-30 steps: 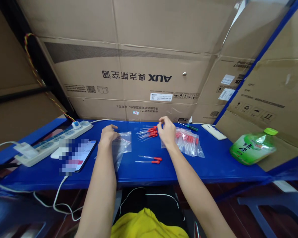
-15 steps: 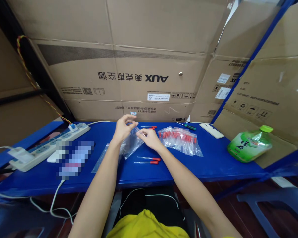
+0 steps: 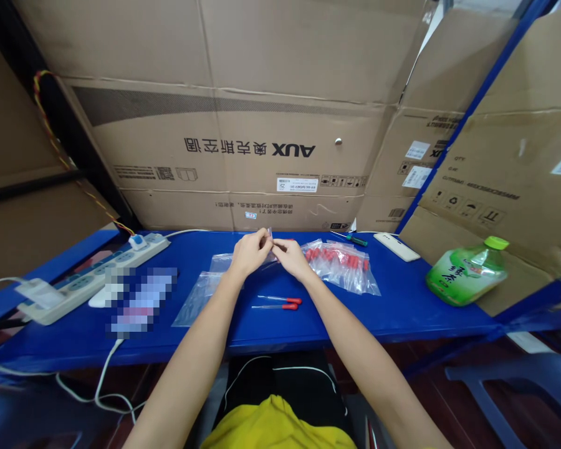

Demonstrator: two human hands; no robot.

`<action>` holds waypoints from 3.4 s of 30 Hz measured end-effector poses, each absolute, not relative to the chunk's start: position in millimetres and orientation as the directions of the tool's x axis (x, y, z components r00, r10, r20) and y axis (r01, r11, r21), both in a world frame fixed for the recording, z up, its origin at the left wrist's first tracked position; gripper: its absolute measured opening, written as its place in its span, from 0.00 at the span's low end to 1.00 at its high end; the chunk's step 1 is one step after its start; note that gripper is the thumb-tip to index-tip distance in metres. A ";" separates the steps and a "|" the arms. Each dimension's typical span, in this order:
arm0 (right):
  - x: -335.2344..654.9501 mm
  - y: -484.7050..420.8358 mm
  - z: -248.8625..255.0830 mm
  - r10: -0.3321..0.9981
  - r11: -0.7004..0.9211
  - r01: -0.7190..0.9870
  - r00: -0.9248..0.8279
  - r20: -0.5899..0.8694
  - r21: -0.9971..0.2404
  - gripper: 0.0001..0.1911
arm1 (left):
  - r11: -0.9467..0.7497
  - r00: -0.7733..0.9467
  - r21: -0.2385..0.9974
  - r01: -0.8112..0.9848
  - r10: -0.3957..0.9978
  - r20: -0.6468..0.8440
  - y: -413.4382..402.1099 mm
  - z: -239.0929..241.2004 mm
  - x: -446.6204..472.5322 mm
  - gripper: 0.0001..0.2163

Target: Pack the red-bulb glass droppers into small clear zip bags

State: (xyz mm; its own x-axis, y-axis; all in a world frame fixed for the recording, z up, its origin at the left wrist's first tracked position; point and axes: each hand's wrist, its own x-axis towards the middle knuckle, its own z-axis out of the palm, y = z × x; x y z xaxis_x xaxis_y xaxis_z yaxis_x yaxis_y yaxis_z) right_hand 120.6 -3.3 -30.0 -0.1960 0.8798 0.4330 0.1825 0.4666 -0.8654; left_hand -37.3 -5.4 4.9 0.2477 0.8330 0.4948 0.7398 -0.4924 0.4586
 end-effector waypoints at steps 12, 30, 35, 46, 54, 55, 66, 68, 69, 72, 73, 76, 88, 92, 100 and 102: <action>126.2 3.5 -35.9 0.940 0.341 0.100 -0.031 0.340 -0.935 0.13 | -0.403 0.236 0.410 0.818 0.885 0.401 -3.7 0.5 -38.1 0.19; 123.0 -3.8 -25.7 0.982 0.163 -0.174 -0.069 0.178 -0.971 0.18 | -0.469 0.309 0.462 0.753 0.871 0.382 -3.8 2.5 -37.3 0.16; 123.7 0.9 -31.4 0.972 0.233 -0.029 -0.002 0.233 -0.972 0.12 | -0.473 0.314 0.407 0.782 0.862 0.398 -1.9 2.4 -38.0 0.16; 132.3 -5.3 -26.1 0.881 0.384 0.371 0.126 0.456 -0.846 0.14 | -0.499 0.288 0.393 0.773 0.827 0.483 -7.1 4.0 -35.5 0.14; 133.9 1.2 -33.3 0.882 0.396 0.363 0.105 0.460 -0.843 0.17 | -0.600 0.395 0.349 0.719 0.767 0.506 -14.8 8.6 -30.0 0.11; 134.3 0.8 -32.9 0.882 0.389 0.390 0.103 0.459 -0.834 0.20 | -0.607 0.384 0.348 0.715 0.756 0.530 -16.0 8.8 -28.9 0.11; 136.2 -3.0 -22.6 0.883 0.418 0.115 0.179 0.433 -0.901 0.29 | -0.684 0.403 0.395 0.613 0.700 0.589 -23.4 5.6 -19.7 0.18; 136.6 0.0 -20.8 0.887 0.434 -0.113 0.230 0.401 -0.894 0.27 | -0.617 0.340 0.456 0.642 0.761 0.552 -21.6 4.2 -18.4 0.23; 136.4 1.0 -19.3 0.898 0.422 -0.220 0.235 0.372 -0.880 0.26 | -0.569 0.301 0.507 0.647 0.802 0.516 -19.7 2.5 -17.3 0.24; 133.7 0.6 -13.7 0.953 0.302 -0.446 0.132 0.272 -0.843 0.22 | -0.461 0.209 0.766 0.447 0.887 0.412 -11.4 -5.9 -11.0 0.21; 132.0 -0.6 -11.9 0.967 0.251 -0.486 0.079 0.244 -0.837 0.21 | -0.445 0.202 0.852 0.275 0.893 0.401 -9.0 -8.9 -7.8 0.19; 125.0 -6.0 -8.1 0.981 0.134 -0.532 -0.048 0.188 -0.836 0.17 | -0.312 0.197 0.903 -0.295 0.905 0.377 -6.5 -14.0 3.1 0.23; 122.3 -11.2 -16.5 0.974 0.153 -0.123 -0.151 0.171 -0.981 0.28 | -0.035 -0.022 0.505 -0.862 0.999 0.033 -10.7 1.6 3.7 0.15; 149.8 -24.4 -0.9 0.945 0.271 0.243 -0.250 0.210 -0.931 0.21 | -0.064 -0.091 0.389 -0.919 0.995 -0.051 -5.1 5.3 -5.8 0.06; 206.0 -95.6 9.9 0.893 0.233 0.640 -0.439 -0.100 -0.732 0.16 | -0.075 -0.118 0.323 -0.943 0.986 -0.117 -0.9 5.2 -12.1 0.04; 208.2 -107.7 2.0 0.902 0.251 0.662 -0.425 -0.077 -0.706 0.14 | -0.074 -0.120 0.330 -0.941 0.986 -0.120 0.3 3.9 -12.5 0.06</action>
